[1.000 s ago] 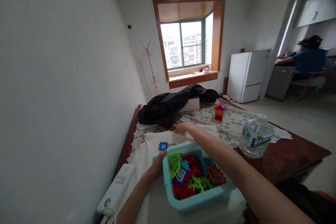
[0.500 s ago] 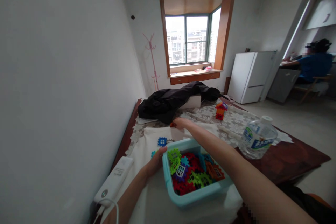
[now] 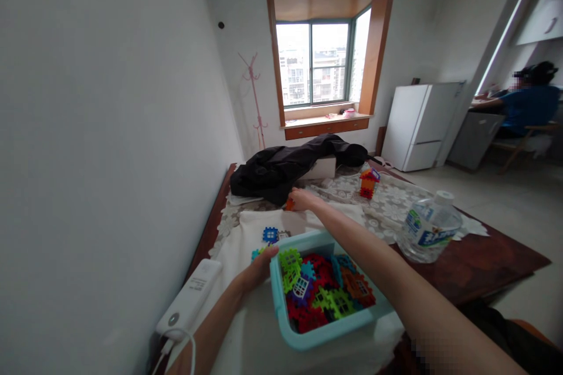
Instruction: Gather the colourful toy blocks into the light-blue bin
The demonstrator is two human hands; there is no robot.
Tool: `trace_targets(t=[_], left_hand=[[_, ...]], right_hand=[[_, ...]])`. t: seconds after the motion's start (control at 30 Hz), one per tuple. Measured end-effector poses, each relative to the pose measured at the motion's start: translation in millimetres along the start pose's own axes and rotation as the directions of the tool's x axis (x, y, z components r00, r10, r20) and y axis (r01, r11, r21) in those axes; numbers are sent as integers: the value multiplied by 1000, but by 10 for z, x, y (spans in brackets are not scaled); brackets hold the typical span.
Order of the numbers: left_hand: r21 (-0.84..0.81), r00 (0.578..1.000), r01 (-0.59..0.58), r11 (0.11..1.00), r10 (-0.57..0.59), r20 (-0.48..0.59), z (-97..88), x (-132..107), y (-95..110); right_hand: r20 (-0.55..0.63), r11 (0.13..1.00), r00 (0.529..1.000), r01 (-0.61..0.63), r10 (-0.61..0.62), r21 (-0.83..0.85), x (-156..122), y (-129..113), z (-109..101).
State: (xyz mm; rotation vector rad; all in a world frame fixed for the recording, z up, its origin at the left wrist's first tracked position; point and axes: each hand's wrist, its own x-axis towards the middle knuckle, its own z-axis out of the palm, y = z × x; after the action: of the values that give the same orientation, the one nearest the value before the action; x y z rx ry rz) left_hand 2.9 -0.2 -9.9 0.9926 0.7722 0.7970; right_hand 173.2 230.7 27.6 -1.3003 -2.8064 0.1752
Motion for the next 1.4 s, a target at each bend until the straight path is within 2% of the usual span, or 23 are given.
trace_targets(t=[0.23, 0.3, 0.37, 0.43, 0.53, 0.67, 0.77, 0.9, 1.03, 1.13, 1.4], left_hand=[[8, 997, -43, 999, 43, 59, -143, 35, -121], [1, 996, -34, 999, 34, 86, -189, 53, -170], [-8, 996, -13, 1000, 14, 92, -228, 65, -208], [-8, 996, 1, 1000, 0, 86, -254, 67, -229], [2, 996, -23, 1000, 23, 86, -260, 55, -223], [-13, 992, -69, 998, 70, 104, -227, 40, -183], [-4, 993, -60, 998, 60, 103, -204, 35, -161], [36, 994, -49, 998, 45, 102, -189, 12, -135], [61, 992, -14, 998, 6, 126, -171, -3, -107], [82, 992, -1, 997, -10, 126, -146, -3, -86], [89, 996, -12, 996, 4, 93, -75, -46, -43]], right_hand=[[-120, 996, 992, -27, 38, 88, -63, -17, -153], [-137, 991, 991, 23, -5, 133, -52, -92, -180], [-126, 966, 987, 127, -100, 226, -20, -202, -161], [-70, 914, 974, 224, -213, 339, 16, -328, -94], [113, 885, 938, 264, -329, 384, 49, -485, 56], [334, 917, 887, 199, -318, 345, 37, -552, 207], [441, 913, 840, 142, -315, 382, 7, -541, 220], [498, 913, 807, 117, -317, 392, -37, -555, 165], [602, 894, 746, -20, -284, 447, -84, -590, 122], [628, 876, 728, -79, -275, 475, -112, -600, 100], [634, 896, 715, -26, -293, 444, -108, -624, 53]])
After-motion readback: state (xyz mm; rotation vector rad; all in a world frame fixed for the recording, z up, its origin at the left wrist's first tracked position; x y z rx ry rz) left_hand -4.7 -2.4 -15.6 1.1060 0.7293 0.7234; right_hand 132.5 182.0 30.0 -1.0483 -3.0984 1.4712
